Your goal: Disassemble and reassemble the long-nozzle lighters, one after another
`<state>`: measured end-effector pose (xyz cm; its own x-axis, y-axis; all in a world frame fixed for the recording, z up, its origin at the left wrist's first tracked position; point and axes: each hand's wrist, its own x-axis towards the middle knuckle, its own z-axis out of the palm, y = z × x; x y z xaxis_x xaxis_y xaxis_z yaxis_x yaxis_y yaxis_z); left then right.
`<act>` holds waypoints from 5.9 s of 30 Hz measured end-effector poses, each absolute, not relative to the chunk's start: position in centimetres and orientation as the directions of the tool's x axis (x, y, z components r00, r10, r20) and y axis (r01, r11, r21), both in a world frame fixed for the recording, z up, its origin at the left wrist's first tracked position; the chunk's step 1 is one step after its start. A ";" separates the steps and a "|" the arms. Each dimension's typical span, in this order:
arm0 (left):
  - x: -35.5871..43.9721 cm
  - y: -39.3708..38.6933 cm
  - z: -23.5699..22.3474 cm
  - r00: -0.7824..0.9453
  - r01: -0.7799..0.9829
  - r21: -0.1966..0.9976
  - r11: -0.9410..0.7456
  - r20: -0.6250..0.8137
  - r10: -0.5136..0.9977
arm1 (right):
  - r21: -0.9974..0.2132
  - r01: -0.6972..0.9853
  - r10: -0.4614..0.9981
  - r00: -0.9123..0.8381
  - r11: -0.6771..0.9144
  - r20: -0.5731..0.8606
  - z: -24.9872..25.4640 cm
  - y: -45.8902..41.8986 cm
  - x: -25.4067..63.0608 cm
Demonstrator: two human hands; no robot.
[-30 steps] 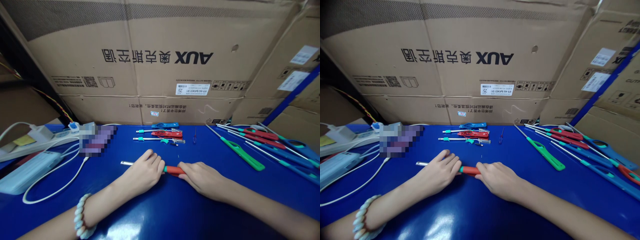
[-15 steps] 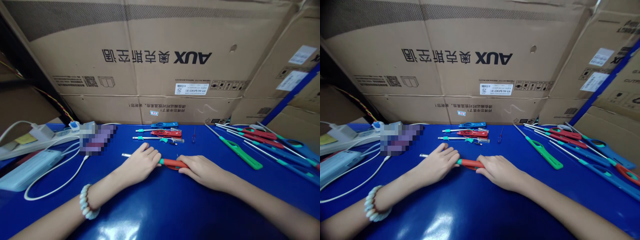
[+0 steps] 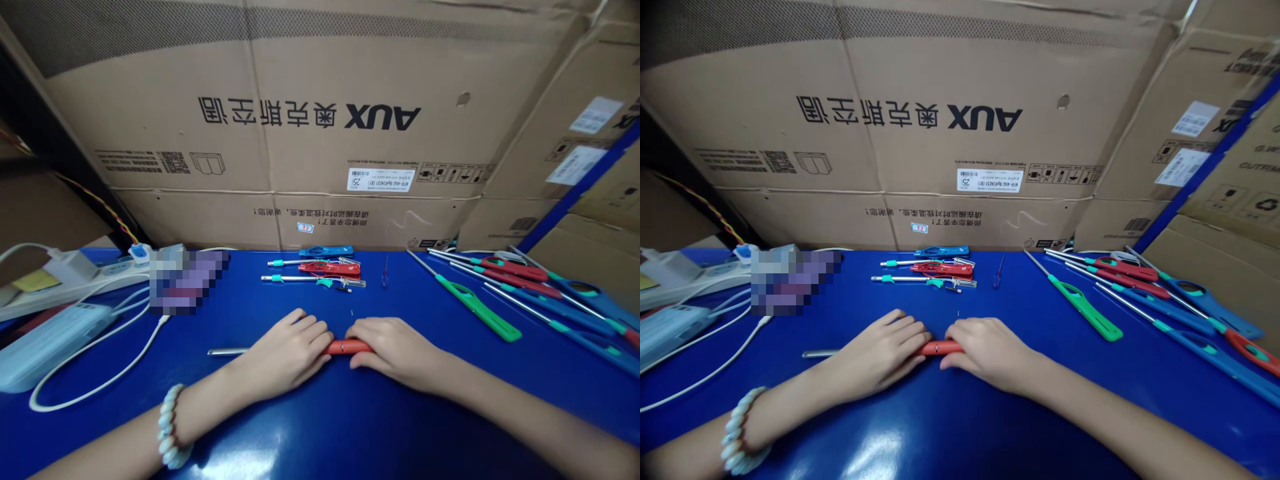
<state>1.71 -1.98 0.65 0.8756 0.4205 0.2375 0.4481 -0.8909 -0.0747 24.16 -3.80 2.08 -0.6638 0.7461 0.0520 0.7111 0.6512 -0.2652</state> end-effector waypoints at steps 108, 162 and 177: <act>1.6 -0.9 -0.7 0.877 0.416 -0.042 -0.908 0.282 0.389 | 0.251 0.845 0.734 -0.535 0.473 0.419 -1.0 0.9 26.7; 2.1 -2.3 -0.1 0.917 0.348 0.010 -0.937 0.205 0.342 | -0.722 0.287 0.771 -0.347 0.630 0.534 2.6 -3.3 25.2; 2.4 -2.9 0.1 0.921 0.335 0.009 -0.942 0.210 0.330 | -0.444 0.427 0.605 -0.400 0.787 0.688 4.1 -3.9 25.3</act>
<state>2.44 -2.94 0.11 0.9206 0.3295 0.2096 0.3352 -0.9421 0.0088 25.32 -3.93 4.05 -0.4005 0.6055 0.6878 0.4271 0.7874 -0.4445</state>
